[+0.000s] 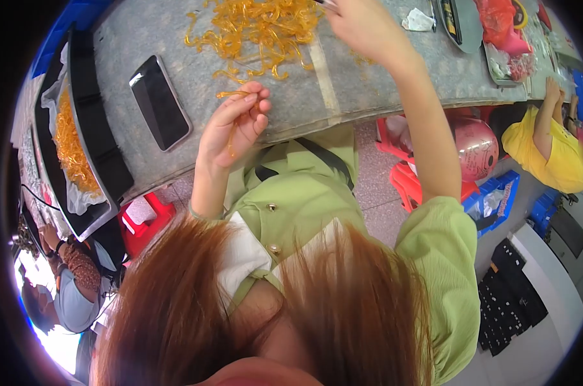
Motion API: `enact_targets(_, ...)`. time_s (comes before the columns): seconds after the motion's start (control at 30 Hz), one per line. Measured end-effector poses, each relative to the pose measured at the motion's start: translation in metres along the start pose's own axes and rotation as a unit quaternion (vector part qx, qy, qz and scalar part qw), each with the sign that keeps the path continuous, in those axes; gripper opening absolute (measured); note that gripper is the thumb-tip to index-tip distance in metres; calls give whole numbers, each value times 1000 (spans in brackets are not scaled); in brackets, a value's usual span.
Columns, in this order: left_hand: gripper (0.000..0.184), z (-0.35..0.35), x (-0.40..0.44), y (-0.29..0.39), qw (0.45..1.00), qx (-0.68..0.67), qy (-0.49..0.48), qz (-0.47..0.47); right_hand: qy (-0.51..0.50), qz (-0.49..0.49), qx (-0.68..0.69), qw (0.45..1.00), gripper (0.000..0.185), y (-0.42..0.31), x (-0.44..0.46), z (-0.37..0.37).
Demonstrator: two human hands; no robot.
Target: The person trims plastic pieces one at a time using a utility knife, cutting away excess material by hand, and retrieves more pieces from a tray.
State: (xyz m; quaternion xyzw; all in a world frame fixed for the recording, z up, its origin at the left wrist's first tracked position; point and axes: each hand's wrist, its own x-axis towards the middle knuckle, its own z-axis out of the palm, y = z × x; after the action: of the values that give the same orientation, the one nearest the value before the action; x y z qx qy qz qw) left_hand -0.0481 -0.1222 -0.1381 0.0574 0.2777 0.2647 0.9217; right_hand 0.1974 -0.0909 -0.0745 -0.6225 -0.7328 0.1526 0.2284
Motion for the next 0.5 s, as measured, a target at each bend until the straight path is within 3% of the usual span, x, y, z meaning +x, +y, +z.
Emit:
enact_targets(0.1, 14, -7, 1, -2, 999, -30, -43, 4, 14, 67, 48, 996, 24, 2, -39, 10)
enact_targets(0.17, 14, -3, -1, -3, 999, -30, -22, 5, -4, 132, 127, 983, 24, -10, -62, 25)
enact_targets(0.27, 14, -4, 0, -4, 998, -37, -49, -10, -39, 161, 67, 984, 18, -26, -69, 49)
enact_targets(0.4, 14, -6, -2, -4, 998, -29, -58, -15, 99, 140, 25, 985, 16, -21, -67, 63)
enact_targets(0.5, 19, 7, -1, 1, 989, 139, 30, 39, 184, 114, -32, 976, 22, -25, -73, 46)
